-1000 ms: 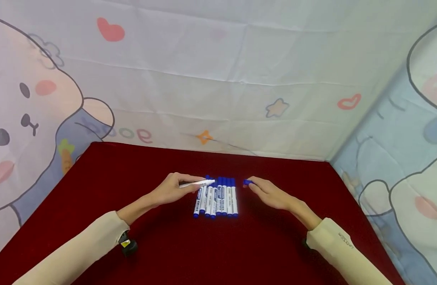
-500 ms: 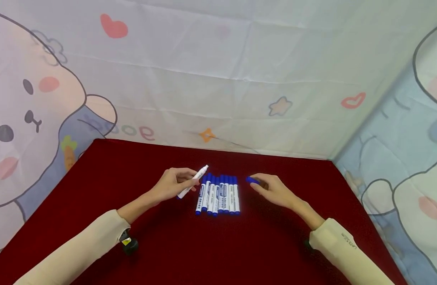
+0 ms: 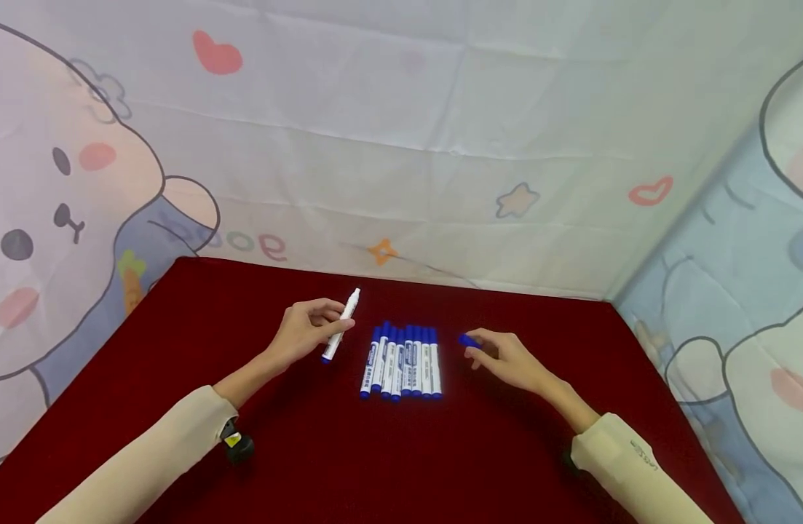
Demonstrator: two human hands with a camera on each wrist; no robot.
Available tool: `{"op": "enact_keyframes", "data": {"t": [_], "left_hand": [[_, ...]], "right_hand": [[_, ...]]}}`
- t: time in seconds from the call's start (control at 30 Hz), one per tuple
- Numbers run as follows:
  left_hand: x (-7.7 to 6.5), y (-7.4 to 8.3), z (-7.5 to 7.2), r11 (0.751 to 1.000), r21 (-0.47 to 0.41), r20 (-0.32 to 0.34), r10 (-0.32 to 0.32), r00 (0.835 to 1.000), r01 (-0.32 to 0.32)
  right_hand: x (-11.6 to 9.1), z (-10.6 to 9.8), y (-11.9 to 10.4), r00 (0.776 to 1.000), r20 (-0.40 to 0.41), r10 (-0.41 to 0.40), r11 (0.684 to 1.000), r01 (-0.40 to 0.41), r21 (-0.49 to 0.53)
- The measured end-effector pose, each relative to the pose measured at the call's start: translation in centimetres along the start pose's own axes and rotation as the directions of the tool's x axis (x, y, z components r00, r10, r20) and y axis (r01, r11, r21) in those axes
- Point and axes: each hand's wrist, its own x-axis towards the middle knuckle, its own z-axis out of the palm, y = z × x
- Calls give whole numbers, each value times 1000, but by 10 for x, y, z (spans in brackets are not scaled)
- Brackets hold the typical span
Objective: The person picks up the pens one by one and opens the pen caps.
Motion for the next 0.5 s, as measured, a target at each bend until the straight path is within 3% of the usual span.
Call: {"op": "enact_keyframes", "data": {"t": [0.23, 0.5], "left_hand": [[6, -10, -5, 998, 31, -70, -50, 996, 52], [11, -18, -16, 997, 54, -123, -55, 991, 62]], "right_hand": [[-6, 0, 5, 998, -55, 10, 1000, -9, 12], [-5, -2, 14, 981, -190, -28, 996, 12, -86]]}}
